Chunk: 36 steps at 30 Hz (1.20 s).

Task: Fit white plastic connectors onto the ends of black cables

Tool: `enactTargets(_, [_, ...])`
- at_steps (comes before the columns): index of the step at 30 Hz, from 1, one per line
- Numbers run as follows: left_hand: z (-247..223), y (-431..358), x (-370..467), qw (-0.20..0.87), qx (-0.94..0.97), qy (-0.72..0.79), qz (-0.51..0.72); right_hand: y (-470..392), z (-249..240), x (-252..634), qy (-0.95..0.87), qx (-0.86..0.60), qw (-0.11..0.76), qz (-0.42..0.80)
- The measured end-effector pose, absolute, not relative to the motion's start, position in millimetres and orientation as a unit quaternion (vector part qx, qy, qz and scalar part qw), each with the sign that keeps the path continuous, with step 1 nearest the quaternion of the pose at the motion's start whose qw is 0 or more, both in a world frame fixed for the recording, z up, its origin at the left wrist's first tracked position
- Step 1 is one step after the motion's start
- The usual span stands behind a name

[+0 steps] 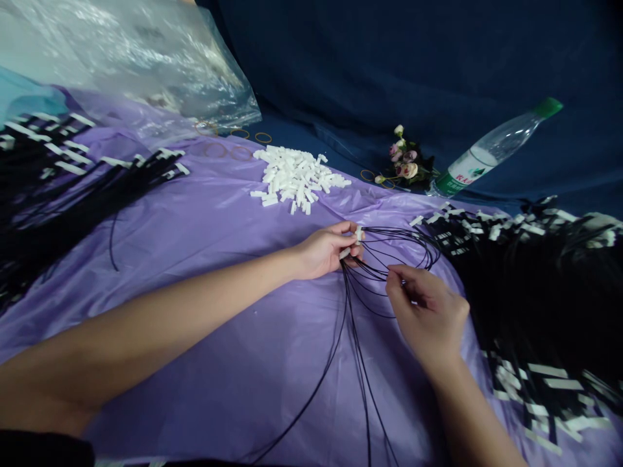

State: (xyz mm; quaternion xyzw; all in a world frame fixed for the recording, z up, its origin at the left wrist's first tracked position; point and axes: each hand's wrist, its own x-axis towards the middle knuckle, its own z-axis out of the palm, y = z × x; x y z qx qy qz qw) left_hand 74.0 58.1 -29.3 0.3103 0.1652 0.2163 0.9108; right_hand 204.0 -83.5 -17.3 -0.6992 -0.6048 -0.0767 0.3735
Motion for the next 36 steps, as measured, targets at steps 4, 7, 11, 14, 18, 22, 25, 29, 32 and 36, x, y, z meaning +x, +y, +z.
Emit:
enactTargets(4, [-30, 58, 74, 0.907, 0.321, 0.171, 0.214, -83, -15, 204, -0.631, -0.678, 0.361, -0.107])
enactTargets(7, [-32, 59, 74, 0.903, 0.331, 0.169, 0.214, -83, -14, 204, -0.655, -0.659, 0.345, -0.129])
enactTargets(11, [-34, 60, 75, 0.901, 0.339, 0.173, 0.208, -83, -14, 205, -0.687, -0.636, 0.321, -0.144])
enactTargets(14, [-34, 61, 75, 0.902, 0.338, 0.177, 0.202, -84, -16, 207, -0.701, -0.627, 0.305, -0.150])
enactTargets(18, [-34, 61, 75, 0.902, 0.336, 0.180, 0.204, -85, -18, 209, -0.707, -0.623, 0.291, -0.166])
enactTargets(22, [-35, 61, 75, 0.902, 0.343, 0.174, 0.198, -87, -20, 212, -0.699, -0.631, 0.268, -0.204])
enactTargets(25, [-37, 61, 75, 0.902, 0.353, 0.161, 0.190, -88, -20, 214, -0.689, -0.640, 0.244, -0.236])
enactTargets(29, [-40, 61, 76, 0.895, 0.371, 0.170, 0.179, -86, -18, 212, -0.684, -0.646, 0.207, -0.269])
enactTargets(32, [-40, 61, 76, 0.893, 0.380, 0.169, 0.171, -82, -18, 208, -0.678, -0.652, 0.197, -0.277])
enactTargets(36, [-39, 60, 75, 0.890, 0.396, 0.165, 0.154, -75, -19, 203, -0.675, -0.655, 0.230, -0.250])
